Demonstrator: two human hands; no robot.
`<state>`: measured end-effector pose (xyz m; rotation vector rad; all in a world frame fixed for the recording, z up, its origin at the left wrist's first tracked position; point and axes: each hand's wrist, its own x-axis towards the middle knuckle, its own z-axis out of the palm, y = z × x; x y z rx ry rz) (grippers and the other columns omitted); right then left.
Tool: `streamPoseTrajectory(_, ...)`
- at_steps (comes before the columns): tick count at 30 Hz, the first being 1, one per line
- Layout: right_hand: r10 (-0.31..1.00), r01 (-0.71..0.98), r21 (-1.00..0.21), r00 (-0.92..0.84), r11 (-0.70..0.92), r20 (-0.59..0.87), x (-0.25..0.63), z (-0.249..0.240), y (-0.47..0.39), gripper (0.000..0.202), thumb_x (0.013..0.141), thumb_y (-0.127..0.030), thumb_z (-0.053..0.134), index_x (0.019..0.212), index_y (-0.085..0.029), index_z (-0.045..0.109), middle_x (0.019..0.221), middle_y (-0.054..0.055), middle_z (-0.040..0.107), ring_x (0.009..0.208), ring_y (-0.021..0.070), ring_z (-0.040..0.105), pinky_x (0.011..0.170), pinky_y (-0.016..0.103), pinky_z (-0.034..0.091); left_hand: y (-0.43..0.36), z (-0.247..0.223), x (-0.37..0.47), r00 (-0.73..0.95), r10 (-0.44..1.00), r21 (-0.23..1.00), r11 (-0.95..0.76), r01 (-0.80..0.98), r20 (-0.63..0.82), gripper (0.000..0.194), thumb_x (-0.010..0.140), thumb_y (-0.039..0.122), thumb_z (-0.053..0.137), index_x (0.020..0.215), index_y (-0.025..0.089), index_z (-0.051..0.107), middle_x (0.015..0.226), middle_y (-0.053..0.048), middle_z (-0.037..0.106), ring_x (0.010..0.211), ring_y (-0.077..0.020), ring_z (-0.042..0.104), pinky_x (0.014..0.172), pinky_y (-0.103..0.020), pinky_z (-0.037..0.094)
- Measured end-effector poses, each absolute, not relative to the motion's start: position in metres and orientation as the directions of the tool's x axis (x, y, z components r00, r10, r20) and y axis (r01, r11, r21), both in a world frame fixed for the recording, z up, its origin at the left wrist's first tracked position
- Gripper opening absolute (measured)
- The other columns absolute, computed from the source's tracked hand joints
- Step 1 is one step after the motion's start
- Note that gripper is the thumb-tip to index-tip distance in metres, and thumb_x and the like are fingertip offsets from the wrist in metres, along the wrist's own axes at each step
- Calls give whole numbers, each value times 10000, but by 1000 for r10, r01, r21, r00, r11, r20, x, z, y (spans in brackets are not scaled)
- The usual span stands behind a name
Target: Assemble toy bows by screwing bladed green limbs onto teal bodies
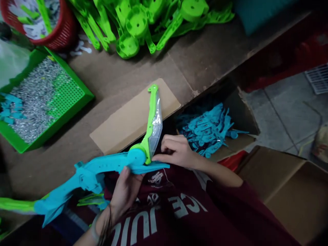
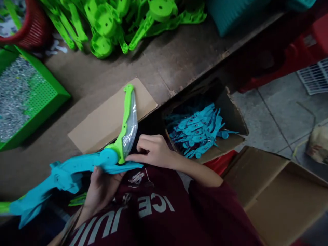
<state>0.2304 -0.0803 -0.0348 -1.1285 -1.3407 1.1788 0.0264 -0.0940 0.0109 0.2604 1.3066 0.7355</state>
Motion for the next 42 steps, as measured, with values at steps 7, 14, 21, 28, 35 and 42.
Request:
streamPoseTrajectory(7,923,-181,-980,-358,82,143,240,-33,-86,464,912,-587,607,1003,-160,764,912,50,509,851,146,548,754,300,514,-89,11,28,57,606,561,765,-317,-794,577,642,617,847,1095,272,751,1130,-57,769,1285,-348,594,1115,-509,488)
streamPoseTrajectory(14,833,-198,-977,-551,-77,46,241,-31,-88,523,957,-598,502,1167,-181,737,1124,99,496,996,172,535,918,376,519,-91,10,25,51,600,553,764,-334,-798,681,552,647,877,1108,278,742,1145,-64,762,1299,-369,575,1112,-545,476)
streamPoseTrajectory(21,856,96,-965,-490,242,166,241,-27,-91,452,992,-503,507,1265,-199,699,987,88,557,894,188,564,761,349,520,-91,8,23,33,587,536,759,-369,-809,619,610,507,894,1143,246,719,1107,-60,769,1215,-331,640,1092,-518,499)
streamPoseTrajectory(28,876,-174,-963,407,-203,-258,236,-30,-85,223,966,-317,585,838,-198,723,629,-34,579,459,63,500,454,216,388,-87,13,31,85,522,463,810,-360,-848,583,626,349,914,1156,228,702,1022,-51,781,1023,-284,723,1029,-525,542)
streamPoseTrajectory(35,867,-367,-791,-109,-489,-485,222,5,-20,494,858,-389,713,1273,-193,530,759,-53,687,313,33,449,271,180,264,-92,17,24,25,571,521,766,-375,-821,665,573,353,931,1178,209,697,993,-62,779,979,-284,723,989,-475,560)
streamPoseTrajectory(42,732,-452,-586,-524,-673,-435,212,4,-3,315,777,-300,771,1004,-154,608,796,-27,715,329,-27,278,277,138,167,-101,17,13,75,622,557,742,-373,-779,702,537,363,947,1173,217,690,925,-40,761,827,-243,714,887,-440,584)
